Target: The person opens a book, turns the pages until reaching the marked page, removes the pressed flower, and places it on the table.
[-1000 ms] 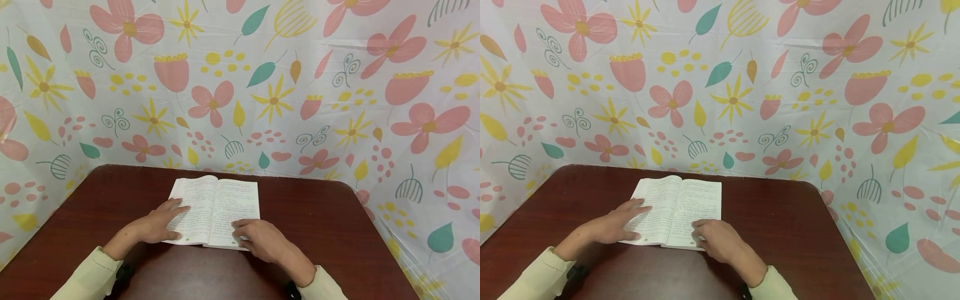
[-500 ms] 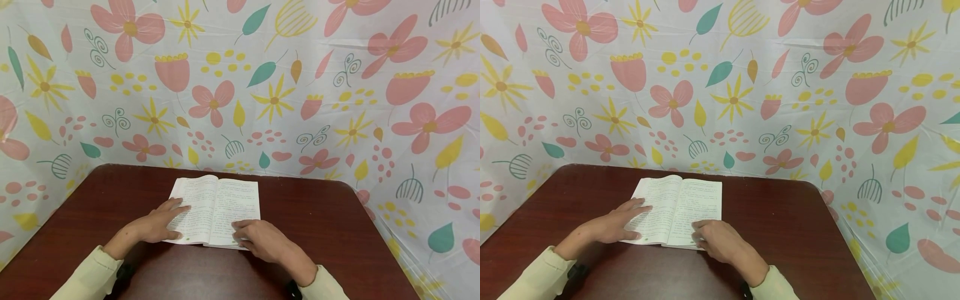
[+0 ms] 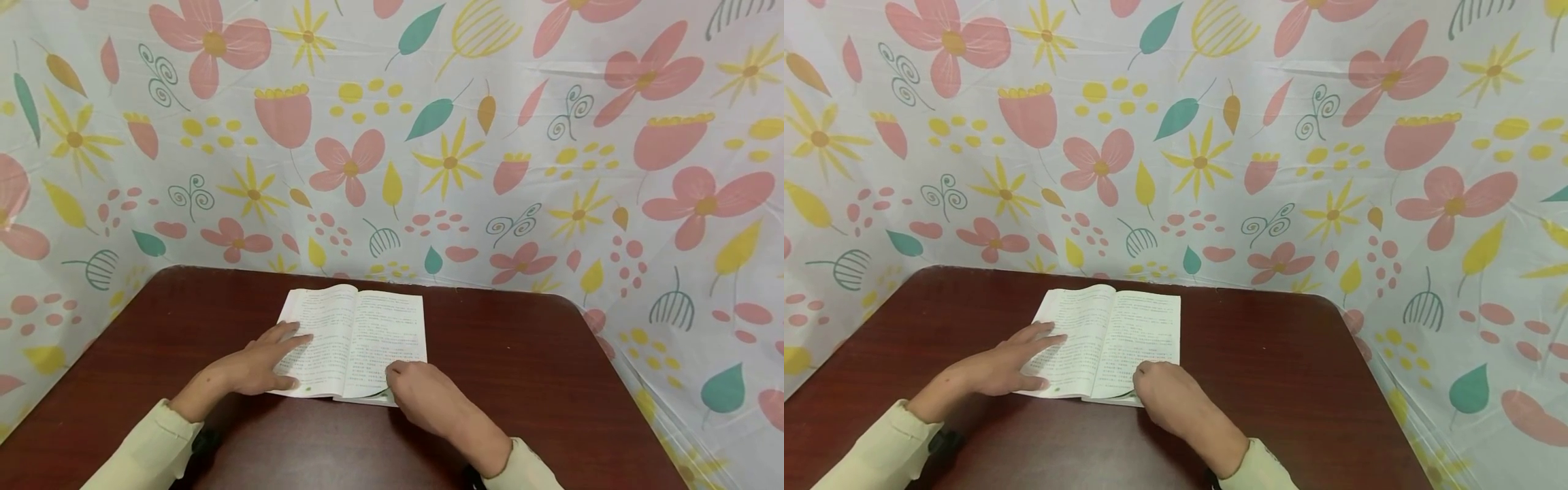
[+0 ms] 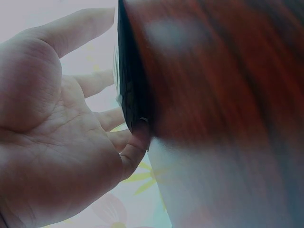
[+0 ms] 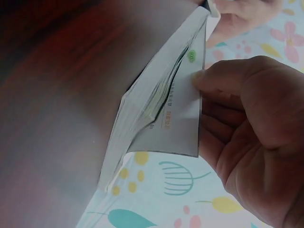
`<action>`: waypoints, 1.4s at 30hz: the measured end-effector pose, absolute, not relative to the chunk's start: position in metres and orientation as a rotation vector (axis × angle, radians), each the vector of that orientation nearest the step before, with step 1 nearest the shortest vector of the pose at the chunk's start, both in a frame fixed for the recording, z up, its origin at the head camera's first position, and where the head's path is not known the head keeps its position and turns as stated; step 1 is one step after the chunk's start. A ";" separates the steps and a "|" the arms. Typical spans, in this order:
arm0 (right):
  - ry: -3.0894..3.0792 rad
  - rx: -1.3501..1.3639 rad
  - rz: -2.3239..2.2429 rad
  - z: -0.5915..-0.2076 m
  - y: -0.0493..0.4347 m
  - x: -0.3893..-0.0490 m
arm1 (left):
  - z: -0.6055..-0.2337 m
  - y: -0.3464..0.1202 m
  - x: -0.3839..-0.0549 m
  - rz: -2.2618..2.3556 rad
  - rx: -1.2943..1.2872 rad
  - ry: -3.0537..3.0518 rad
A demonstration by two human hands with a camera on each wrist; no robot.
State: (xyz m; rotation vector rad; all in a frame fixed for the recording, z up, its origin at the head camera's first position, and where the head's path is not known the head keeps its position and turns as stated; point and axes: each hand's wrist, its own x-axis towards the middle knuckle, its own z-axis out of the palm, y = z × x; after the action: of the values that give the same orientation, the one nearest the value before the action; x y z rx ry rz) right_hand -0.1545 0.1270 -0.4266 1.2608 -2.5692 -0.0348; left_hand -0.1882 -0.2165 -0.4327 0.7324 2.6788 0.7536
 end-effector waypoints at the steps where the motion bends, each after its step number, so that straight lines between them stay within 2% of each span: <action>1: -2.561 1.258 -0.035 -0.427 0.127 -0.154 | -0.432 -0.216 -0.188 0.754 0.733 2.678; 9: -2.592 1.209 0.104 -0.425 0.126 -0.154 | -0.432 -0.216 -0.188 0.751 0.731 2.678; 18: -2.551 1.109 0.503 -0.425 0.126 -0.159 | -0.433 -0.217 -0.189 0.746 0.728 2.676; 24: -2.482 0.795 0.591 -0.426 0.127 -0.162 | -0.433 -0.217 -0.190 0.739 0.718 2.671; 28: -2.525 0.559 0.817 -0.424 0.127 -0.162 | -0.433 -0.216 -0.190 0.733 0.716 2.674; 30: -2.552 0.532 0.969 -0.422 0.126 -0.161 | -0.433 -0.216 -0.190 0.728 0.716 2.678; 33: -2.621 0.562 1.251 -0.420 0.122 -0.157 | -0.433 -0.217 -0.191 0.751 0.723 2.692; 37: -2.685 0.754 1.554 -0.420 0.112 -0.148 | -0.434 -0.215 -0.195 0.938 0.687 2.725; 42: -2.759 0.958 1.477 -0.424 0.103 -0.135 | -0.430 -0.212 -0.201 1.227 0.337 2.679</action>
State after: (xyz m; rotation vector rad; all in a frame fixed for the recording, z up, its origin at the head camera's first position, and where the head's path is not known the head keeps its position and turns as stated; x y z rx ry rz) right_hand -0.1347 0.1032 -0.4238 0.9582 -2.7593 1.4774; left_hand -0.2013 -0.2117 -0.4299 0.3372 2.6794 1.2273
